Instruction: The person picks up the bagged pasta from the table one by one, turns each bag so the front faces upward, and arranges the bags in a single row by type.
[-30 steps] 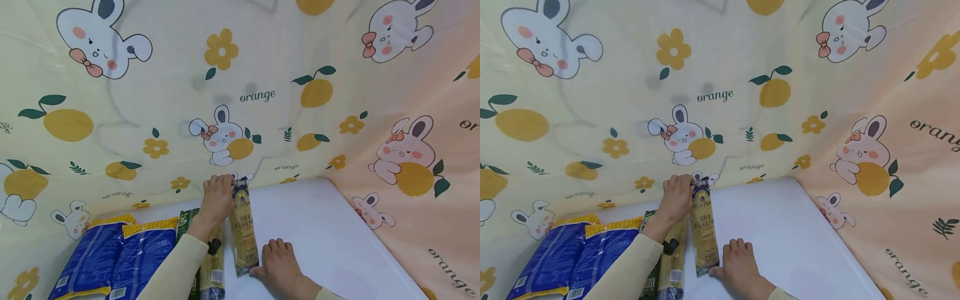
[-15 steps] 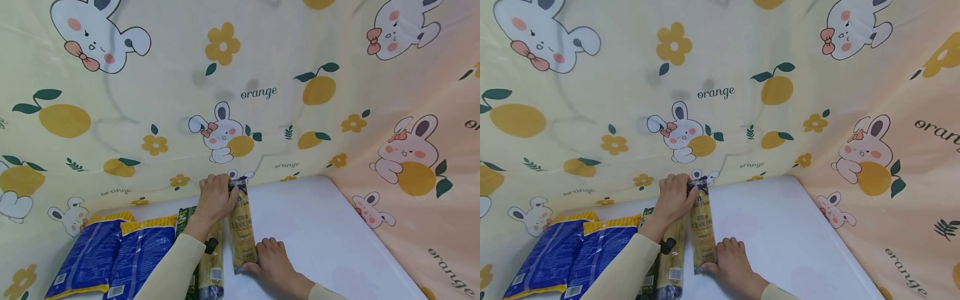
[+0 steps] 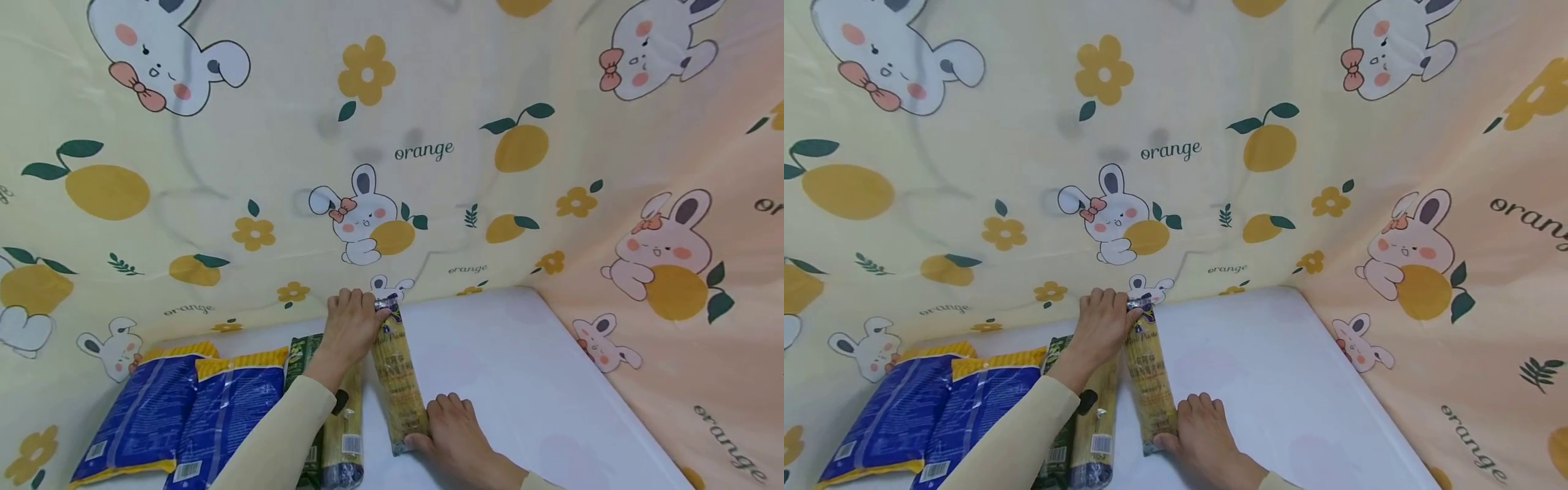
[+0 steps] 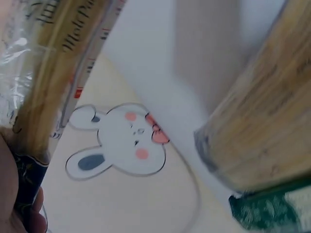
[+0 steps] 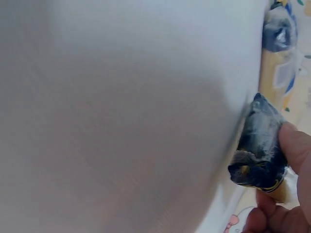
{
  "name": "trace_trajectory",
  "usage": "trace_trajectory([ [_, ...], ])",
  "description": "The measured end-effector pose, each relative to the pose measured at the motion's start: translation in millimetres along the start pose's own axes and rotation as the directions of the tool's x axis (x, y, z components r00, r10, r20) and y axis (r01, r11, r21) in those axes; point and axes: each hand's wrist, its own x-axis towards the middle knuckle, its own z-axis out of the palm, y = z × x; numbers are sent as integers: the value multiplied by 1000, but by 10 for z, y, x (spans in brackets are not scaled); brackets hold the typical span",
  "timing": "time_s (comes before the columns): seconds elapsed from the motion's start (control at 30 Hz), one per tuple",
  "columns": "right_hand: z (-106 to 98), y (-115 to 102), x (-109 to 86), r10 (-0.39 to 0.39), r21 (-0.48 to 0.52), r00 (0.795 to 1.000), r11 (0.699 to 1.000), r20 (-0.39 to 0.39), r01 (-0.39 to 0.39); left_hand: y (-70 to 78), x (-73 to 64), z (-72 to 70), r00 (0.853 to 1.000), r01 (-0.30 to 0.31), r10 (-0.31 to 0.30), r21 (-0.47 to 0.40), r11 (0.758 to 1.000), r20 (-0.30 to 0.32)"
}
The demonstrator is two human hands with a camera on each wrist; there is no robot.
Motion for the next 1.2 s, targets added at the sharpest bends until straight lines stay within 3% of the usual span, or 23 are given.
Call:
trace_trajectory([
  [0.37,-164,91,-234,21,11,989,1000,144,-23,250,-66,289,996,-77,77,18,997,-34],
  [0.5,-164,114,-268,19,5,988,1000,154,-20,315,-62,365,995,-79,81,-37,996,50],
  [0.67,-173,144,-303,6,-4,988,1000,153,-5,374,-68,390,983,-73,81,-56,996,168],
  [0.9,-192,183,-323,-5,-1,990,1000,141,5,370,-146,446,965,-74,87,-61,995,248],
  [0.97,-200,195,-325,3,0,989,1000,149,-3,369,-185,473,947,-63,89,-94,994,308],
  [1.13,-244,208,-293,39,-13,980,999,194,-37,426,-357,527,861,-27,88,-128,991,501],
  [1.2,-264,206,-275,51,-30,977,998,207,-46,482,-440,523,841,-34,94,-121,992,532],
])
